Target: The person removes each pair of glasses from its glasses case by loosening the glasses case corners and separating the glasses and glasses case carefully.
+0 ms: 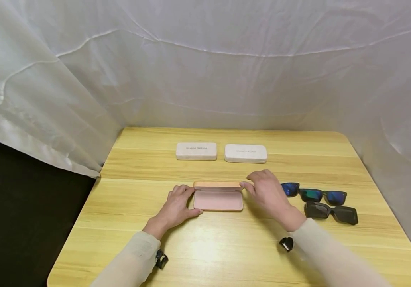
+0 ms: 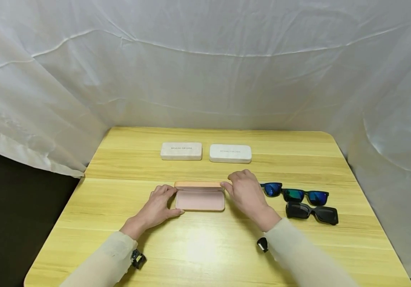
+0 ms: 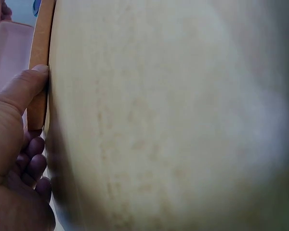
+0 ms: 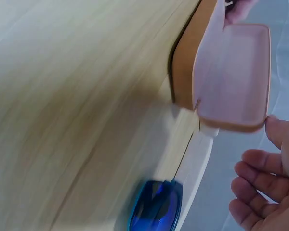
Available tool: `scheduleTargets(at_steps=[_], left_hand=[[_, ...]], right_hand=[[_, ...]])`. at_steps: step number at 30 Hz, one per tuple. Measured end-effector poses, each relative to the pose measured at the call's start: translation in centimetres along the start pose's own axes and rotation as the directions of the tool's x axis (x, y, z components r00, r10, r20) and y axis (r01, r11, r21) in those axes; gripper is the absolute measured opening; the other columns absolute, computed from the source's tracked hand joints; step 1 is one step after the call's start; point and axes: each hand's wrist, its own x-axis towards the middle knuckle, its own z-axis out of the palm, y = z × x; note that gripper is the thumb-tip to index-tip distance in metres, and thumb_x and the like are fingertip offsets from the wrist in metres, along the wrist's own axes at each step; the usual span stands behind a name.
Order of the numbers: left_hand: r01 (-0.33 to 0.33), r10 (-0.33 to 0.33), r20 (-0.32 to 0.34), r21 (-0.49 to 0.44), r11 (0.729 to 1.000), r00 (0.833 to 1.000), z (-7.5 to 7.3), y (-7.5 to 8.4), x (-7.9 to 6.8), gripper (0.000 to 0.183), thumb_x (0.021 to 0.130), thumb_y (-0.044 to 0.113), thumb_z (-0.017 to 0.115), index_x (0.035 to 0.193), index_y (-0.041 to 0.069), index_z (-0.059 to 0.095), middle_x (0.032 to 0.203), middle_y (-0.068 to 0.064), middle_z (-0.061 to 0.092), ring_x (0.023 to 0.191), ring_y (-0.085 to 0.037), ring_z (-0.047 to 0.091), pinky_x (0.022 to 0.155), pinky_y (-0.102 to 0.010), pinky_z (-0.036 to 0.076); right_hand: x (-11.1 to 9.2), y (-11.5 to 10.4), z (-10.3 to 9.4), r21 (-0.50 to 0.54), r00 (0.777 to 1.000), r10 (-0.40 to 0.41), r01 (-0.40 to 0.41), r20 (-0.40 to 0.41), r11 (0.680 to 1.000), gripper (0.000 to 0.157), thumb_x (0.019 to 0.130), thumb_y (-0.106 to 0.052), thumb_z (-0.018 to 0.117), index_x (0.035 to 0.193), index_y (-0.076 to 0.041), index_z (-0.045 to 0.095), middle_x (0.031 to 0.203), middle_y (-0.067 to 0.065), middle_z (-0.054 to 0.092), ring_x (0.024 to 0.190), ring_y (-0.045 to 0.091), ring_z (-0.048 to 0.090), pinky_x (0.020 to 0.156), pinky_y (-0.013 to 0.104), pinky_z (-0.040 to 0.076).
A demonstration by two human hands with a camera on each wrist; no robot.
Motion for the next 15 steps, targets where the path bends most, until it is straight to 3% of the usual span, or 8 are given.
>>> scheduleTargets(at_steps=[7, 15], left_hand=[[-0.001, 0.001, -0.001, -0.003, 1.0, 1.0, 0.0, 0.0, 0.0, 0.08, 0.088, 0.044, 0.086, 0.151, 0.005, 0.055, 0.135, -0.01, 0.06, 0.13, -0.031, 0.05, 0.107, -0.046, 0.042], [-0.006, 0.006, -0.008, -0.007, 1.0, 1.0, 0.0, 0.0, -0.1, 0.079, 0.088, 0.043, 0.087, 0.15, 0.006, 0.056, 0.134, -0.01, 0.06, 0.128, -0.031, 0.05, 0.105, -0.046, 0.042]], right_hand=[[0.3, -1.2, 0.4, -0.022, 0.999, 0.05, -0.05, 0.015, 0.999, 0.044, 0.1, -0.04, 0.072, 0.098, 0.004, 0.075, 0.097, 0.017, 0.077, 0.094, 0.035, 0.068, 0.091, 0.047, 0.053], [0.4, -1.3, 0.5, -0.068, 1.0, 0.02, -0.02, -0.001, 0.998, 0.047, 0.099, -0.044, 0.072, 0.089, 0.002, 0.076, 0.087, 0.014, 0.076, 0.085, 0.032, 0.067, 0.085, 0.045, 0.055]])
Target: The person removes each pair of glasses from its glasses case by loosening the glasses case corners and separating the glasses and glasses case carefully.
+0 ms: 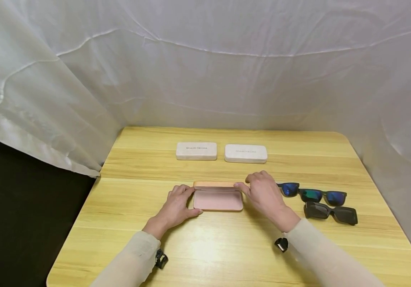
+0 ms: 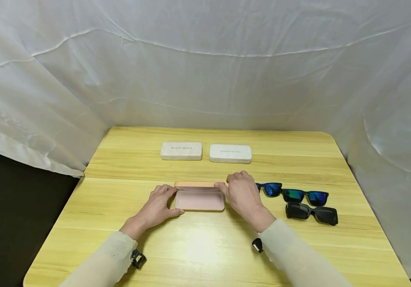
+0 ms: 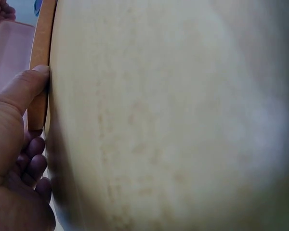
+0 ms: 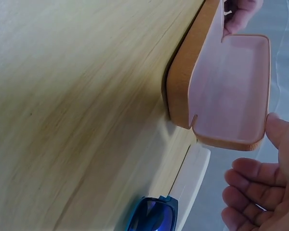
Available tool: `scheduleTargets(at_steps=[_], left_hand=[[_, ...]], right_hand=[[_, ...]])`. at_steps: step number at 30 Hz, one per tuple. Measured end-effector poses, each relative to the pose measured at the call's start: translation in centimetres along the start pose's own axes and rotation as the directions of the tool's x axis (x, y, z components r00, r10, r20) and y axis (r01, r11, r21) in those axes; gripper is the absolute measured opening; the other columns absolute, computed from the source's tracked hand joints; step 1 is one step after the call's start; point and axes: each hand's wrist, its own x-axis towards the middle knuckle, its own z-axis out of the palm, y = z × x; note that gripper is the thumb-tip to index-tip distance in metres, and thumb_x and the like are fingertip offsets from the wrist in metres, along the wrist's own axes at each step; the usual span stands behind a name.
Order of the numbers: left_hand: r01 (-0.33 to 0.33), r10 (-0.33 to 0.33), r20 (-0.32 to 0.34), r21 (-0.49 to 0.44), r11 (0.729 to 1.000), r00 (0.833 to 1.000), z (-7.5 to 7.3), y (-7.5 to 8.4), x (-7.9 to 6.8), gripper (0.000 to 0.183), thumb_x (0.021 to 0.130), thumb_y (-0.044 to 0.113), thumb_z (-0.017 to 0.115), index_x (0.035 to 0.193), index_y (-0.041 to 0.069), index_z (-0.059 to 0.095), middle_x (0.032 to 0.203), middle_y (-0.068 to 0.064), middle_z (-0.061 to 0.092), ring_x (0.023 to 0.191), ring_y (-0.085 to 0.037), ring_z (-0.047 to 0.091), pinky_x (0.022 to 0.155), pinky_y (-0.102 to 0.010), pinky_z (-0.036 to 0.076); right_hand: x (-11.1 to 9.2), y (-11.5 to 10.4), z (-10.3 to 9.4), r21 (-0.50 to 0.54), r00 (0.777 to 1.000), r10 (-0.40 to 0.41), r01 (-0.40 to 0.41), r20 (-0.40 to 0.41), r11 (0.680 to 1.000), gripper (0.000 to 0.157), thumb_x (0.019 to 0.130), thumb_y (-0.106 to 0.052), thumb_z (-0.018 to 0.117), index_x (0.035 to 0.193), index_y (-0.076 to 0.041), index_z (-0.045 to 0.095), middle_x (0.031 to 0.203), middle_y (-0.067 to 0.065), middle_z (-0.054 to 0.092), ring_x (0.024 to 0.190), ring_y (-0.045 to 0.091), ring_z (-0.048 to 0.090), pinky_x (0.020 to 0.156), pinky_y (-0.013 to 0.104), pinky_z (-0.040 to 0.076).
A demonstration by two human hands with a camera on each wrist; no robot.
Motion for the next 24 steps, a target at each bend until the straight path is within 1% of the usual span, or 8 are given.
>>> scheduleTargets(at_steps=[2, 5, 8, 11, 16, 20, 24], left_hand=[[0.0, 0.0, 0.001, 0.001, 1.0, 1.0, 0.0, 0.0, 0.0, 0.079, 0.088, 0.044, 0.086, 0.15, 0.006, 0.056, 0.134, -0.01, 0.06, 0.128, -0.031, 0.05, 0.105, -0.045, 0.042], [-0.001, 0.001, 0.003, 0.001, 1.0, 1.0, 0.0, 0.0, 0.0, 0.079, 0.088, 0.044, 0.086, 0.15, 0.006, 0.056, 0.134, -0.009, 0.06, 0.127, -0.031, 0.05, 0.105, -0.045, 0.042], [-0.001, 0.001, 0.005, 0.0, 1.0, 1.0, 0.0, 0.0, 0.1, 0.079, 0.088, 0.044, 0.086, 0.151, 0.007, 0.056, 0.134, -0.009, 0.06, 0.127, -0.03, 0.05, 0.105, -0.045, 0.042], [0.0, 0.0, 0.005, 0.001, 1.0, 1.0, 0.0, 0.0, 0.1, 0.079, 0.088, 0.044, 0.086, 0.151, 0.007, 0.056, 0.134, -0.009, 0.06, 0.128, -0.03, 0.05, 0.105, -0.045, 0.041], [0.005, -0.005, 0.007, -0.001, 1.0, 1.0, 0.1, 0.0, 0.1, 0.079, 0.088, 0.044, 0.086, 0.151, 0.006, 0.056, 0.134, -0.009, 0.06, 0.129, -0.03, 0.05, 0.106, -0.045, 0.041], [0.004, -0.004, 0.007, -0.001, 1.0, 1.0, 0.1, -0.1, 0.1, 0.079, 0.088, 0.044, 0.086, 0.151, 0.006, 0.056, 0.134, -0.009, 0.06, 0.129, -0.03, 0.05, 0.106, -0.045, 0.041], [0.006, -0.006, 0.007, 0.004, 1.0, 1.0, 0.1, -0.1, 0.1, 0.08, 0.088, 0.045, 0.086, 0.151, 0.005, 0.056, 0.136, -0.009, 0.06, 0.129, -0.03, 0.05, 0.107, -0.045, 0.041]], right_hand=[[0.0, -0.1, 0.1, 0.003, 1.0, -0.006, 0.006, 0.0, 1.0, 0.048, 0.099, -0.045, 0.072, 0.09, 0.002, 0.076, 0.089, 0.014, 0.076, 0.086, 0.032, 0.068, 0.085, 0.045, 0.055], [0.1, -0.2, 0.1, 0.021, 1.0, -0.012, 0.012, -0.006, 1.0, 0.047, 0.099, -0.044, 0.072, 0.095, 0.003, 0.076, 0.095, 0.016, 0.078, 0.092, 0.034, 0.07, 0.09, 0.046, 0.055], [0.2, -0.4, 0.2, 0.038, 1.0, -0.024, 0.025, -0.018, 0.999, 0.044, 0.099, -0.04, 0.073, 0.101, 0.004, 0.076, 0.102, 0.017, 0.079, 0.098, 0.035, 0.072, 0.094, 0.047, 0.055], [0.3, -0.7, 0.2, 0.064, 0.999, -0.042, 0.044, -0.029, 0.997, 0.038, 0.098, -0.036, 0.074, 0.103, 0.002, 0.076, 0.104, 0.017, 0.079, 0.099, 0.035, 0.071, 0.094, 0.048, 0.055], [0.2, -1.0, 0.3, 0.092, 0.997, -0.072, 0.076, -0.041, 0.993, 0.031, 0.097, -0.033, 0.076, 0.095, -0.002, 0.074, 0.096, 0.012, 0.077, 0.089, 0.031, 0.066, 0.084, 0.044, 0.054], [0.2, -1.1, 0.4, 0.063, 0.992, -0.102, 0.106, -0.068, 0.992, 0.031, 0.096, -0.034, 0.076, 0.089, -0.004, 0.07, 0.089, 0.009, 0.074, 0.081, 0.028, 0.06, 0.078, 0.041, 0.05], [0.2, -1.2, 0.5, 0.018, 0.988, -0.129, 0.131, -0.08, 0.991, 0.033, 0.096, -0.036, 0.076, 0.084, -0.006, 0.066, 0.082, 0.006, 0.068, 0.078, 0.027, 0.057, 0.074, 0.04, 0.048]])
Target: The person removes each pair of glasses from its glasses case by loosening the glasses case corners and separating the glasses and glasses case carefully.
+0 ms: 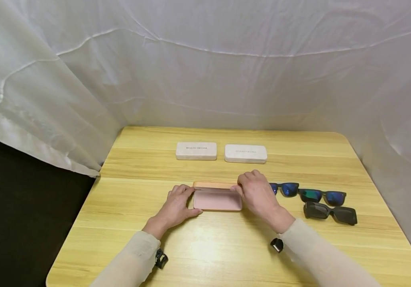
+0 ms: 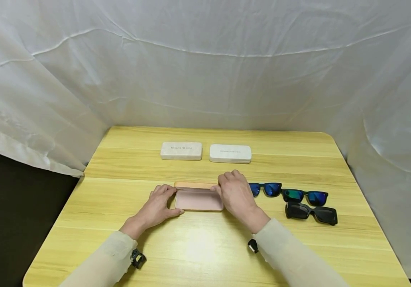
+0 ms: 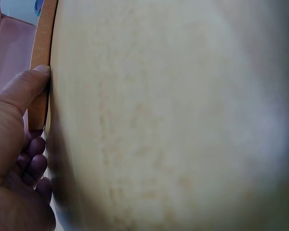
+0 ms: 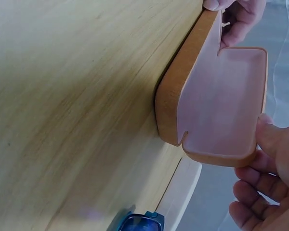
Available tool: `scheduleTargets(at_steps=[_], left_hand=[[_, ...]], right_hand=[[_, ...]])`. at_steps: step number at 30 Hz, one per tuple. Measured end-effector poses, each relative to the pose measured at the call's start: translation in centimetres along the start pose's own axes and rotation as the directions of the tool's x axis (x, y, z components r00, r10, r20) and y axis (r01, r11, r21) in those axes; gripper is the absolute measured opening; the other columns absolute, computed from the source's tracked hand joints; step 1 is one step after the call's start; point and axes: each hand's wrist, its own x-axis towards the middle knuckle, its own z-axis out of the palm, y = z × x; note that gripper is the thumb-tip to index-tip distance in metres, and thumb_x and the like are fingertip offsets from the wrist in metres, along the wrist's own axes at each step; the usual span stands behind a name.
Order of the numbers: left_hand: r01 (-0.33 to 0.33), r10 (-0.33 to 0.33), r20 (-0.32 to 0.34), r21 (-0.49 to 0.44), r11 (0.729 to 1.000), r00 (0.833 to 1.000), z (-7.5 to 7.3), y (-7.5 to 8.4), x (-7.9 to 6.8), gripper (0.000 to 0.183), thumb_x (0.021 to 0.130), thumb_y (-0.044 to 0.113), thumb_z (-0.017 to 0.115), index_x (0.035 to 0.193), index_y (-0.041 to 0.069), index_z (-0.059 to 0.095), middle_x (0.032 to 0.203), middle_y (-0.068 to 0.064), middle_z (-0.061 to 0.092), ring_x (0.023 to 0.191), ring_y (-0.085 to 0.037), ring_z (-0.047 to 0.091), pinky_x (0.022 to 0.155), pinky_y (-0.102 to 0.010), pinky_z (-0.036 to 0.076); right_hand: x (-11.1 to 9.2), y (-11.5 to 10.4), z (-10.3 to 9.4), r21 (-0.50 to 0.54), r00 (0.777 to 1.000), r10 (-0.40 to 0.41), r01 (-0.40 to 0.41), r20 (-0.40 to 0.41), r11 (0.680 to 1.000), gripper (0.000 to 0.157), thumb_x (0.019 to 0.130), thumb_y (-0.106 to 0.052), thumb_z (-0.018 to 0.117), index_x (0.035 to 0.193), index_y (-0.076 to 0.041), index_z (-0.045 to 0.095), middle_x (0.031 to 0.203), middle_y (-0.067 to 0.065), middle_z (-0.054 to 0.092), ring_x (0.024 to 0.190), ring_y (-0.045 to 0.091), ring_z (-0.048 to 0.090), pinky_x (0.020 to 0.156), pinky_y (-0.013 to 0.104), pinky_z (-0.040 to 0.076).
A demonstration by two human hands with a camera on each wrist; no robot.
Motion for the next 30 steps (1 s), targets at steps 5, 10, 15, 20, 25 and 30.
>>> scheduleTargets(at_steps=[5, 10, 15, 20, 25, 30], left_hand=[[0.003, -0.003, 0.005, -0.002, 1.0, 1.0, 0.0, 0.0, 0.1, 0.08, 0.088, 0.044, 0.086, 0.15, 0.003, 0.055, 0.138, -0.011, 0.059, 0.131, -0.031, 0.049, 0.109, -0.047, 0.041], [-0.001, 0.001, 0.008, 0.001, 1.0, 1.0, -0.1, 0.0, 0.1, 0.082, 0.088, 0.044, 0.086, 0.151, 0.002, 0.055, 0.14, -0.012, 0.059, 0.132, -0.032, 0.049, 0.109, -0.047, 0.041], [-0.009, 0.009, 0.002, -0.001, 1.0, 1.0, -0.2, 0.0, 0.1, 0.082, 0.088, 0.043, 0.086, 0.15, -0.001, 0.055, 0.14, -0.013, 0.059, 0.132, -0.033, 0.05, 0.109, -0.047, 0.041], [-0.015, 0.015, 0.003, 0.003, 1.0, 1.0, -0.2, 0.0, 0.1, 0.082, 0.087, 0.043, 0.087, 0.148, -0.003, 0.056, 0.139, -0.014, 0.059, 0.131, -0.033, 0.05, 0.108, -0.047, 0.041], [-0.017, 0.016, 0.01, 0.013, 1.0, 1.0, -0.3, 0.1, 0.2, 0.082, 0.087, 0.043, 0.087, 0.147, -0.003, 0.056, 0.138, -0.013, 0.059, 0.13, -0.033, 0.05, 0.109, -0.047, 0.042], [-0.016, 0.016, 0.013, 0.02, 1.0, 1.0, -0.3, 0.1, 0.2, 0.082, 0.086, 0.043, 0.088, 0.146, -0.004, 0.057, 0.136, -0.012, 0.06, 0.129, -0.032, 0.05, 0.109, -0.046, 0.042]], right_hand=[[-0.1, 0.0, 0.0, -0.035, 0.999, -0.035, 0.035, -0.01, 0.999, 0.035, 0.095, -0.036, 0.076, 0.081, -0.008, 0.061, 0.076, 0.004, 0.06, 0.075, 0.026, 0.054, 0.069, 0.038, 0.046], [-0.4, 0.0, 0.1, -0.028, 0.997, -0.073, 0.073, -0.02, 0.997, 0.034, 0.097, -0.034, 0.075, 0.082, -0.008, 0.06, 0.075, 0.003, 0.057, 0.074, 0.025, 0.052, 0.068, 0.036, 0.045], [-0.8, 0.0, 0.2, -0.023, 0.994, -0.105, 0.105, -0.034, 0.994, 0.033, 0.097, -0.033, 0.075, 0.082, -0.008, 0.058, 0.075, 0.002, 0.055, 0.074, 0.024, 0.05, 0.068, 0.035, 0.044], [-1.3, 0.0, 0.5, -0.034, 0.99, -0.132, 0.131, -0.048, 0.991, 0.032, 0.097, -0.032, 0.074, 0.083, -0.008, 0.058, 0.076, 0.003, 0.057, 0.074, 0.024, 0.051, 0.069, 0.035, 0.044], [-1.5, 0.1, 0.7, -0.053, 0.984, -0.164, 0.16, -0.073, 0.986, 0.032, 0.097, -0.031, 0.074, 0.083, -0.008, 0.058, 0.076, 0.003, 0.057, 0.074, 0.024, 0.052, 0.068, 0.035, 0.044], [-2.0, 0.1, 1.1, -0.046, 0.977, -0.189, 0.185, -0.104, 0.982, 0.031, 0.096, -0.03, 0.075, 0.083, -0.007, 0.058, 0.077, 0.004, 0.059, 0.075, 0.025, 0.053, 0.068, 0.036, 0.046]])
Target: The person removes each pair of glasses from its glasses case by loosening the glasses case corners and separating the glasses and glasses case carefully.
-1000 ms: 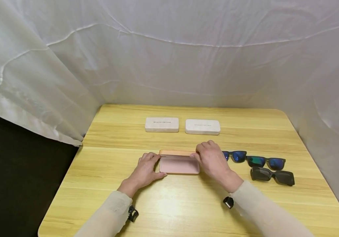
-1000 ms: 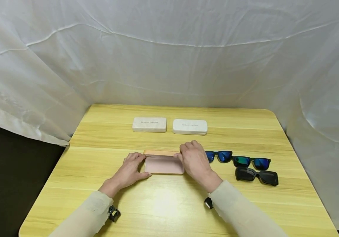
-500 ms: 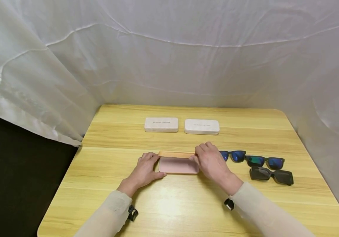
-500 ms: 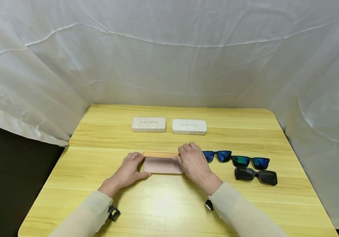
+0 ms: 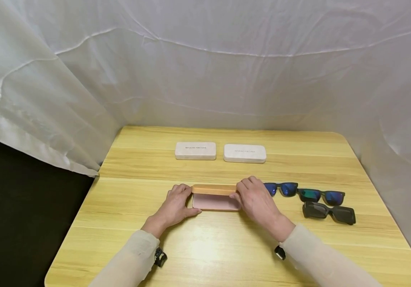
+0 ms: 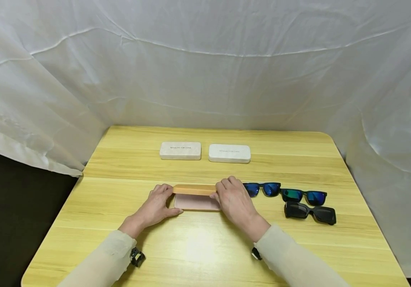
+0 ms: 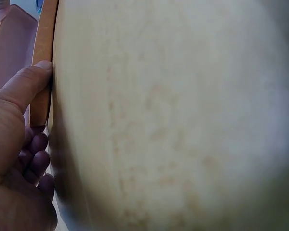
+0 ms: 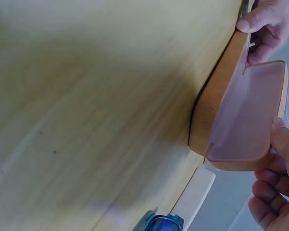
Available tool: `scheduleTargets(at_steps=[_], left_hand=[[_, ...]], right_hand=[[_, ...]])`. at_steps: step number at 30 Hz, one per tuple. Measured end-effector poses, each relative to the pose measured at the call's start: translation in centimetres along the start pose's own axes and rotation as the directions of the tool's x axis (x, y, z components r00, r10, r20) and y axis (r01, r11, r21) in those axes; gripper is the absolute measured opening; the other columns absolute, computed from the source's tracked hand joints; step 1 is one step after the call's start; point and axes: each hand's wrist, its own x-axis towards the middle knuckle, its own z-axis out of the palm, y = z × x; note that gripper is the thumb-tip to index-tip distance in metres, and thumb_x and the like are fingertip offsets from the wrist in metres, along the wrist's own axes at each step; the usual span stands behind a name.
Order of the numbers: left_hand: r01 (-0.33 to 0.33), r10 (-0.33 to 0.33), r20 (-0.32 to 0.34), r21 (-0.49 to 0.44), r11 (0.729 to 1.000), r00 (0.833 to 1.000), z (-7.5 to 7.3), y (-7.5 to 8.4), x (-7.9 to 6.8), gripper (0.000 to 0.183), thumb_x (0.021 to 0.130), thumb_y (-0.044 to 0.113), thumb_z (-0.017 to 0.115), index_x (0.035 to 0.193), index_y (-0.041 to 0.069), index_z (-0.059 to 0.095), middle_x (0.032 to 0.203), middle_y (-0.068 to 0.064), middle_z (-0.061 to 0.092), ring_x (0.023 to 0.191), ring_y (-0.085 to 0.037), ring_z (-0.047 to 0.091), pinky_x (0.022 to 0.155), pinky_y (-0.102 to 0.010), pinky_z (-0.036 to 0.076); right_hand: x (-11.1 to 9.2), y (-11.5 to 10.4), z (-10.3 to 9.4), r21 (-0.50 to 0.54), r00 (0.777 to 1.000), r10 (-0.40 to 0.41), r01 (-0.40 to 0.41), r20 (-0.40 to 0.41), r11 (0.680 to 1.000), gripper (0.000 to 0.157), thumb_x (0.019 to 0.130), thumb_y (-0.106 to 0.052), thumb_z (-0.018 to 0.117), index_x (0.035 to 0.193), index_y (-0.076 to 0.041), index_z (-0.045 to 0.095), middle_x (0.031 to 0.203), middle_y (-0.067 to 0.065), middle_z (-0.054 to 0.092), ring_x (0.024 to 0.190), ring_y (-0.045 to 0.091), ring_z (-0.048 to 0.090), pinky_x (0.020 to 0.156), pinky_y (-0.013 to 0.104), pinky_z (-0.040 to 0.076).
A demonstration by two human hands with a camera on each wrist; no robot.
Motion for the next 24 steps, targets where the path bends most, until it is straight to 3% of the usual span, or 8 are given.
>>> scheduleTargets(at_steps=[17, 24], left_hand=[[-0.012, 0.012, 0.025, -0.017, 1.0, 1.0, -0.2, -0.2, 0.0, 0.082, 0.088, 0.043, 0.086, 0.149, -0.002, 0.055, 0.137, -0.011, 0.06, 0.132, -0.032, 0.049, 0.112, -0.048, 0.041], [-0.021, 0.021, 0.019, -0.02, 1.0, 1.0, -0.2, -0.2, -0.1, 0.083, 0.087, 0.043, 0.087, 0.15, -0.002, 0.055, 0.136, -0.011, 0.06, 0.13, -0.031, 0.05, 0.112, -0.049, 0.041]], right_hand=[[-0.8, -0.6, 0.2, -0.005, 1.0, 0.014, -0.014, 0.015, 1.0, 0.031, 0.098, -0.032, 0.072, 0.083, -0.009, 0.057, 0.08, 0.003, 0.061, 0.079, 0.025, 0.056, 0.071, 0.037, 0.051], [-1.2, -0.5, 0.5, 0.005, 0.999, -0.024, 0.024, -0.026, 1.0, 0.033, 0.098, -0.031, 0.071, 0.082, -0.008, 0.055, 0.076, 0.003, 0.057, 0.075, 0.024, 0.053, 0.068, 0.036, 0.048]])
